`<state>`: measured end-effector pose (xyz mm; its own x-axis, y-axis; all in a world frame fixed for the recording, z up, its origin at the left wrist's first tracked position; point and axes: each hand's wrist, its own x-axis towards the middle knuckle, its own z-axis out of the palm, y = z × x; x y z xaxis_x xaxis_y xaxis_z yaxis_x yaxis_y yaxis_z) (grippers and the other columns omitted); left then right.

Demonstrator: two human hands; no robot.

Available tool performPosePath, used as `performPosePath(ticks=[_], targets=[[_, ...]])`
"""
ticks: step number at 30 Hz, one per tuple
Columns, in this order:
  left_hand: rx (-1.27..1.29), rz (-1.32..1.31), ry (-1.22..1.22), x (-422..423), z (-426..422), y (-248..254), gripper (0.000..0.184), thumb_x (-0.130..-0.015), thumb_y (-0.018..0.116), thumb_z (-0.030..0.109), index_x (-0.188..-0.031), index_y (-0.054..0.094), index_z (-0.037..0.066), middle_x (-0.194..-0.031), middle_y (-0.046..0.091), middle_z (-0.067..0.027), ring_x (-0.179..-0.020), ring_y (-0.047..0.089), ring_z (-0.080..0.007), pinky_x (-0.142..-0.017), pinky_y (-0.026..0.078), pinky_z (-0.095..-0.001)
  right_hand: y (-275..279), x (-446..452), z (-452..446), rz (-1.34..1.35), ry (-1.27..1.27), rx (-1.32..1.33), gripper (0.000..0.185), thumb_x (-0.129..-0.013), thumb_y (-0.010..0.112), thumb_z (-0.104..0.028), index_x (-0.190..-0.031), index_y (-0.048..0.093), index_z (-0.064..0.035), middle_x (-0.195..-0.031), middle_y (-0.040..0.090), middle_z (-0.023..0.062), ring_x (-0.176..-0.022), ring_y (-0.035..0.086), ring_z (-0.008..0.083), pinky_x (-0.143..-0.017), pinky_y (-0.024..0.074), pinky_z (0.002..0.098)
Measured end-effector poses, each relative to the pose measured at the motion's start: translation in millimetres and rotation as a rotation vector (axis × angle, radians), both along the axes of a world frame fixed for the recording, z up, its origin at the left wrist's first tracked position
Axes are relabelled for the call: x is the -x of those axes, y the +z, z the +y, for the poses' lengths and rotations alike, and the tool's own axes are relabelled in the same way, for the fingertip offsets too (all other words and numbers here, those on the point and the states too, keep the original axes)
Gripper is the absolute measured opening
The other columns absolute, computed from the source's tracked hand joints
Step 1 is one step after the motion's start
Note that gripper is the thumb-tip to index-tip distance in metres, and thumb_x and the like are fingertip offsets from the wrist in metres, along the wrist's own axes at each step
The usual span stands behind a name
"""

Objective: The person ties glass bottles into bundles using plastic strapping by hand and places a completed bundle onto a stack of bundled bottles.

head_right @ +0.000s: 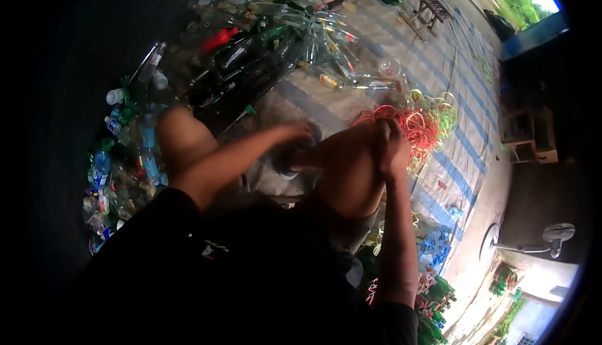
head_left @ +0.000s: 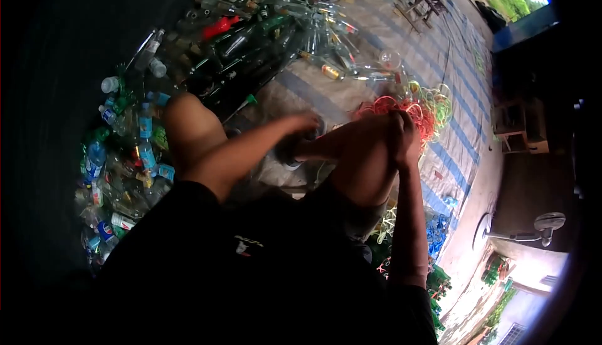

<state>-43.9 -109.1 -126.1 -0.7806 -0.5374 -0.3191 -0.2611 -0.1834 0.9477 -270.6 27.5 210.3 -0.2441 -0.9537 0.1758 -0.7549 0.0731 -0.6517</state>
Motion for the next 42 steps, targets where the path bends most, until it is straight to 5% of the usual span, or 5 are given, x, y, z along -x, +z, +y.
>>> performPosePath(ticks=[6, 15, 20, 29, 42], targets=[[0.156, -0.468, 0.084, 8, 61, -23, 0.036, -0.090, 0.058, 0.033, -0.096, 0.070, 0.000, -0.098, 0.069, -0.0155, -0.081, 0.066, -0.0247, -0.069, 0.051, -0.0404, 5, -7, 1, -0.010, -0.087, -0.084, 0.038, -0.096, 0.044, -0.031, -0.108, 0.067, -0.0041, -0.100, 0.069, 0.0211, -0.096, 0.066, 0.0374, -0.085, 0.0494, 0.0406], [-0.699, -0.318, 0.076, 4, 30, 42, 0.021, -0.086, 0.057, 0.027, -0.083, 0.061, 0.006, -0.081, 0.063, -0.0137, -0.068, 0.063, -0.0284, -0.055, 0.046, -0.0403, 5, -5, -5, -0.089, -0.096, -0.110, 0.036, -0.097, 0.045, -0.025, -0.109, 0.066, 0.0021, -0.101, 0.069, 0.0182, -0.095, 0.065, 0.0260, -0.089, 0.0474, 0.0335], [-0.193, -0.466, 0.156, 0, 60, 16, 0.048, -0.082, 0.068, 0.039, -0.111, 0.069, 0.000, -0.101, 0.070, -0.0128, -0.095, 0.067, -0.0285, -0.077, 0.052, -0.0476, 6, -8, -7, -0.010, -0.098, -0.114, 0.036, -0.096, 0.046, -0.029, -0.109, 0.067, -0.0030, -0.104, 0.069, 0.0200, -0.100, 0.066, 0.0339, -0.089, 0.0486, 0.0387], [-0.650, -0.283, 0.153, 13, 45, 61, 0.030, -0.087, 0.057, 0.037, -0.079, 0.061, 0.009, -0.075, 0.062, -0.0078, -0.067, 0.059, -0.0239, -0.055, 0.044, -0.0430, 6, -9, -1, -0.036, -0.120, -0.084, 0.039, -0.095, 0.044, -0.032, -0.109, 0.067, -0.0032, -0.104, 0.069, 0.0210, -0.099, 0.066, 0.0352, -0.088, 0.0488, 0.0401], [-0.636, -0.170, 0.088, 15, 23, 71, 0.028, -0.091, 0.051, 0.036, -0.089, 0.060, 0.010, -0.074, 0.062, -0.0060, -0.062, 0.062, -0.0200, -0.057, 0.051, -0.0357, 17, -8, 12, -0.009, -0.206, -0.155, 0.038, -0.095, 0.048, -0.035, -0.107, 0.066, -0.0048, -0.104, 0.066, 0.0234, -0.100, 0.062, 0.0395, -0.088, 0.0483, 0.0456]])
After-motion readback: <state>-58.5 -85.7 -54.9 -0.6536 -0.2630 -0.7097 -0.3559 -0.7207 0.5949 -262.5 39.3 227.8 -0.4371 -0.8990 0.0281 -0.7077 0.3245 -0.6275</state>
